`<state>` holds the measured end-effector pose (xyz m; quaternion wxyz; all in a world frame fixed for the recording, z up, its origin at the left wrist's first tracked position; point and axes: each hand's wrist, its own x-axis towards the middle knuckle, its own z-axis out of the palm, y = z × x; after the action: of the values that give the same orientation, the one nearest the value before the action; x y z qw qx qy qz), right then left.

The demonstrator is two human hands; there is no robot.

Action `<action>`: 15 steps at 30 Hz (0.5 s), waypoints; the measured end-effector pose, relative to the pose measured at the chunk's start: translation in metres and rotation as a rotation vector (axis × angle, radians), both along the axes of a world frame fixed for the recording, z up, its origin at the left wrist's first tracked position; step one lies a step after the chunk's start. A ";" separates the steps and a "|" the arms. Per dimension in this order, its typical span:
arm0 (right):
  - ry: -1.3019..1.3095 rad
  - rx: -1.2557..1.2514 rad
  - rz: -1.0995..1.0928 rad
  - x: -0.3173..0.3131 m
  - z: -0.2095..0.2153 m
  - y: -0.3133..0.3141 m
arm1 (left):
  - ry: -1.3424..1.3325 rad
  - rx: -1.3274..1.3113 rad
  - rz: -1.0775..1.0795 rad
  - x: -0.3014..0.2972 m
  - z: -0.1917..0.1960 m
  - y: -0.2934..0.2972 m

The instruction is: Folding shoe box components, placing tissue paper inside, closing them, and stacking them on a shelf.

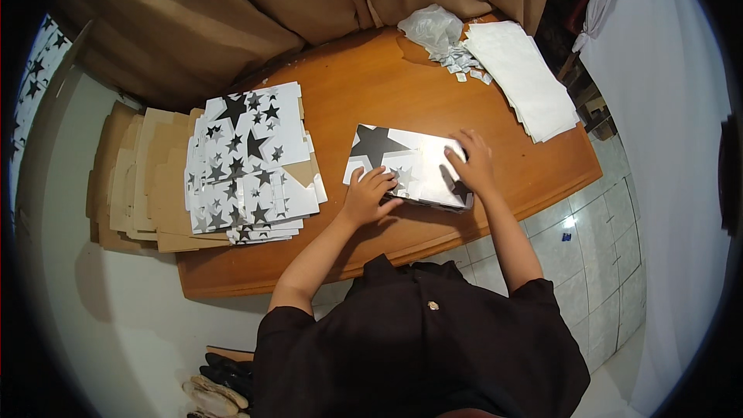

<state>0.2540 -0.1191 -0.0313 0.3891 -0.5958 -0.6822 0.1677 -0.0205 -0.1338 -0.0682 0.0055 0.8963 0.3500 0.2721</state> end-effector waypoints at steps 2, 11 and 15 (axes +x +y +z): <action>-0.177 0.040 -0.158 0.010 -0.020 0.007 | 0.004 -0.060 0.072 0.017 0.011 -0.006; 0.065 -0.165 -0.121 0.013 -0.026 -0.010 | -0.129 -0.152 0.183 0.017 -0.005 -0.024; 0.106 -0.244 -0.072 0.029 -0.037 -0.014 | -0.084 -0.249 0.195 0.019 0.005 -0.038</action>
<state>0.2831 -0.1335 -0.0686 0.3550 -0.6531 -0.6136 0.2664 -0.0012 -0.1717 -0.0634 0.1049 0.8383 0.4659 0.2631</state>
